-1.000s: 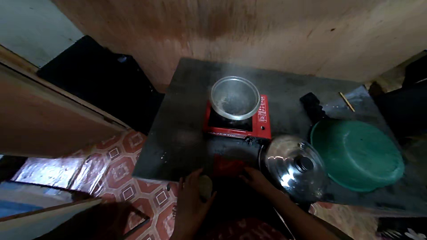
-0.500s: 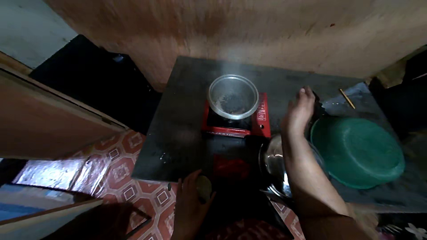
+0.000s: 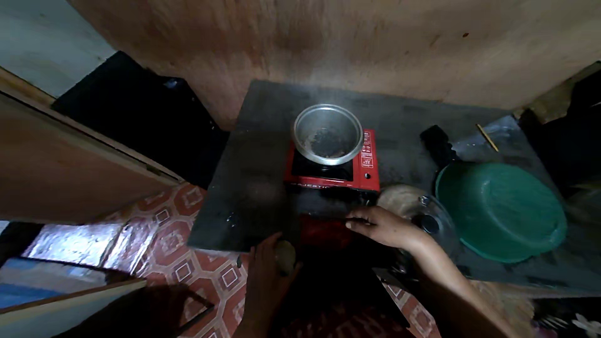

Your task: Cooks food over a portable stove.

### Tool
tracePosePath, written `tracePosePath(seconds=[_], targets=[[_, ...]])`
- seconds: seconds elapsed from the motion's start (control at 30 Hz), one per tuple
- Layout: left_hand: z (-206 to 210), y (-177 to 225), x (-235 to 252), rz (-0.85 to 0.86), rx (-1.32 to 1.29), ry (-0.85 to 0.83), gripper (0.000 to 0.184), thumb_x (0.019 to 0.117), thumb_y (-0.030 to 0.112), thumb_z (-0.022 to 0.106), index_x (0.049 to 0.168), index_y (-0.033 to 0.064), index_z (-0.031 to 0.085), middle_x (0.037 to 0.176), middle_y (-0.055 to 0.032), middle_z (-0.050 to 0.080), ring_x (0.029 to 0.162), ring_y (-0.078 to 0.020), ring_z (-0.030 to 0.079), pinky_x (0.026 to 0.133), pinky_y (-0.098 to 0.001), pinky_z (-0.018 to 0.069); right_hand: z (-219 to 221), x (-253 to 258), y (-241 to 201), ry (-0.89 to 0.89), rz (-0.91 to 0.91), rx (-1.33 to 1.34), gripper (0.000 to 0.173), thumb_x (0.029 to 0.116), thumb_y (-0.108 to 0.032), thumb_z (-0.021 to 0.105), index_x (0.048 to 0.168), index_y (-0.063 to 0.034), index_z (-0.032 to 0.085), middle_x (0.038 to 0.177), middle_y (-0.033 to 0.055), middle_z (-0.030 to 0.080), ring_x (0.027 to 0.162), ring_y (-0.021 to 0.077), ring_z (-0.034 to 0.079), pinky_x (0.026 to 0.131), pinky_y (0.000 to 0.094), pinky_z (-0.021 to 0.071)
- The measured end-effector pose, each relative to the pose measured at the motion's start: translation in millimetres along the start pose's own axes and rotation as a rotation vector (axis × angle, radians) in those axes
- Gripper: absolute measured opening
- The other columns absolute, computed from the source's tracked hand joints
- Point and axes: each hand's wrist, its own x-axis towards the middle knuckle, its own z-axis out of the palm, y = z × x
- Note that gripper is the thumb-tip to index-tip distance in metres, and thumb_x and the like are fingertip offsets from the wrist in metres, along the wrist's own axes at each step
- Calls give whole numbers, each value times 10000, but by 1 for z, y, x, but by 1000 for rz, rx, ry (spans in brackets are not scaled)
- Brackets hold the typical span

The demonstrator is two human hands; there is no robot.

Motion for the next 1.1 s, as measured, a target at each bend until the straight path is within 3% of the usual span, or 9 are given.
tracePosePath(seconds=[0.03, 0.1, 0.27, 0.33, 0.53, 0.73, 0.9, 1.03, 1.1], targets=[[-3, 1, 3, -55, -20, -55, 843, 726, 386, 876, 1394, -12, 552, 1301, -242, 635, 1197, -455, 608, 1025, -638, 463, 3, -5, 8, -12, 58, -5, 380, 1084, -319, 517, 1293, -39, 667, 1215, 165, 686, 1092, 251, 667, 1000, 465, 508], [-12, 4, 14, -199, -53, -197, 881, 730, 374, 908, 1436, 22, 517, 1349, -229, 613, 1236, -434, 589, 1035, -606, 473, 9, -13, 21, -33, 183, -21, 408, 1084, -347, 513, 1305, -35, 656, 1216, 195, 680, 1116, 309, 659, 1017, 526, 490], [-15, -8, 49, -248, 100, -380, 893, 786, 374, 883, 1495, 38, 456, 1466, -230, 527, 1365, -420, 502, 1163, -634, 319, 30, -24, 47, -52, 231, -30, 388, 1078, -318, 529, 1255, -2, 670, 1225, 225, 673, 1179, 354, 633, 1054, 558, 456], [-8, -21, 63, -241, 143, -386, 897, 800, 383, 871, 1502, 29, 439, 1488, -246, 501, 1373, -431, 488, 1154, -608, 351, 33, -24, 47, -80, 259, -41, 399, 1079, -322, 528, 1273, 0, 661, 1254, 235, 662, 1205, 368, 623, 1066, 563, 448], [11, -50, 79, -173, 152, -340, 891, 782, 331, 881, 1491, 16, 442, 1469, -251, 510, 1368, -429, 489, 1173, -613, 316, 41, -15, 45, -94, 277, -70, 433, 1077, -360, 523, 1299, -9, 647, 1279, 238, 651, 1235, 379, 608, 1077, 572, 439], [22, -57, 76, -151, 134, -343, 884, 782, 307, 887, 1489, 9, 449, 1444, -271, 527, 1325, -461, 518, 1118, -604, 397, 48, -8, 48, -109, 241, -77, 427, 1072, -358, 533, 1274, 1, 646, 1260, 244, 653, 1218, 381, 612, 1067, 572, 443], [10, -50, 82, -182, 62, -445, 968, 818, 399, 861, 1558, 39, 350, 1558, -280, 383, 1388, -446, 462, 1124, -554, 424, 53, -5, 50, -105, 252, -62, 426, 1066, -366, 544, 1277, -10, 645, 1258, 233, 656, 1216, 373, 615, 1065, 575, 446], [-2, -52, 78, -48, 116, -307, 683, 857, 438, 807, 1392, 69, 601, 1527, -274, 448, 1392, -466, 454, 1141, -586, 389, 56, -5, 50, -103, 250, -62, 432, 1063, -365, 549, 1308, -21, 636, 1281, 234, 650, 1234, 375, 609, 1077, 578, 441], [-4, -58, 75, 16, 172, -296, 656, 831, 476, 818, 1337, 90, 656, 1513, -267, 468, 1376, -485, 459, 1138, -619, 365, 56, -7, 46, -108, 258, -69, 432, 1065, -367, 545, 1321, -30, 630, 1293, 231, 646, 1243, 375, 605, 1079, 584, 437]])
